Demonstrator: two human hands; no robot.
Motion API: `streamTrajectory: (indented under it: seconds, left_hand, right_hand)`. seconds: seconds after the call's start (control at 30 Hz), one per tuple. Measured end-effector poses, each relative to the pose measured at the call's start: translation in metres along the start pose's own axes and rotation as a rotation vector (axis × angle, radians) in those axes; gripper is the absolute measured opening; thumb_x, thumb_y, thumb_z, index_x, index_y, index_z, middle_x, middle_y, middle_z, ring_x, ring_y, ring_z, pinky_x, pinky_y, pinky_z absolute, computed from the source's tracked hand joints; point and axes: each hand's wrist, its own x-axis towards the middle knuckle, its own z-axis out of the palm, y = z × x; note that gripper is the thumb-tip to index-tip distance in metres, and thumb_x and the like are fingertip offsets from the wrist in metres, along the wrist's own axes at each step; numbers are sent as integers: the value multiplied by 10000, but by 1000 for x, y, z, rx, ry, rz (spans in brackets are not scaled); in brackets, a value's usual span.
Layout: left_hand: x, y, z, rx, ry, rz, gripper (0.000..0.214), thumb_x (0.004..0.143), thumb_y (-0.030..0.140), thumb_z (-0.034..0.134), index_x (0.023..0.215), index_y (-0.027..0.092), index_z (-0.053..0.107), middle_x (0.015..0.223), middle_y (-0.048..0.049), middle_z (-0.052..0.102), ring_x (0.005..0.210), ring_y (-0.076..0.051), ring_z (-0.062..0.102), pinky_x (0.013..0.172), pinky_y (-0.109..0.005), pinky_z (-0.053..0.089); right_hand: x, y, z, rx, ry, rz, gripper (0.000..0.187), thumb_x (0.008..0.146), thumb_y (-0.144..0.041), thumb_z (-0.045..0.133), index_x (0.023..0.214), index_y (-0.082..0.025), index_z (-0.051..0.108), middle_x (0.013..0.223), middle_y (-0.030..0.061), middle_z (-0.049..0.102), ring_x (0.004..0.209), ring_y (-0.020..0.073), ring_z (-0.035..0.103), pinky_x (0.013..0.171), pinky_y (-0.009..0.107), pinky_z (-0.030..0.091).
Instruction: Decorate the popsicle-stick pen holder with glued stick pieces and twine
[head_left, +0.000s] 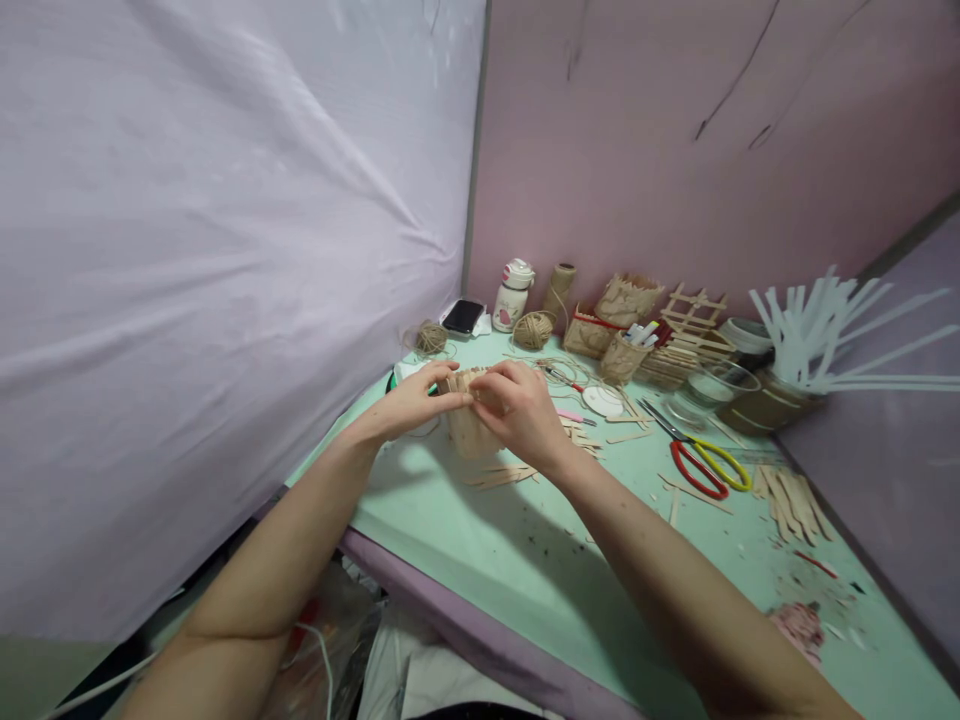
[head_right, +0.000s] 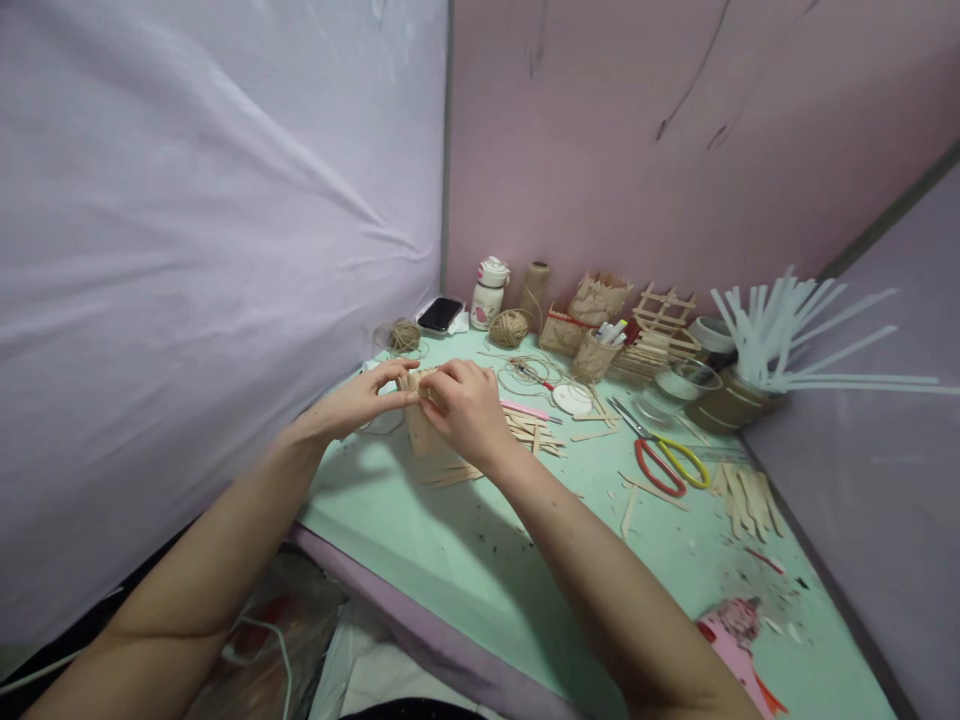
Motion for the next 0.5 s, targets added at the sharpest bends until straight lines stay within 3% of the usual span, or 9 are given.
streamTrajectory:
  seconds: [0.23, 0.5]
  left_hand:
    - [0, 3, 6, -46, 48, 1, 240, 752, 446, 604, 712, 213, 566, 1352, -82, 542, 1325, -272, 417, 1097, -399, 311]
    - [-1, 4, 9, -63, 88, 7, 201, 750, 402, 587, 675, 218, 559, 1295, -56, 586, 1317, -264, 432, 1095, -403, 320]
  right_hand:
    - [2, -3, -2, -121, -43, 7, 28, 853, -252, 648, 866, -230, 659, 888, 26, 661, 891, 208, 559, 769, 332, 316]
    - [2, -5, -3, -125, -62, 18, 36, 860, -258, 637, 845, -229, 653, 873, 27, 660, 890, 211, 549, 775, 329, 318]
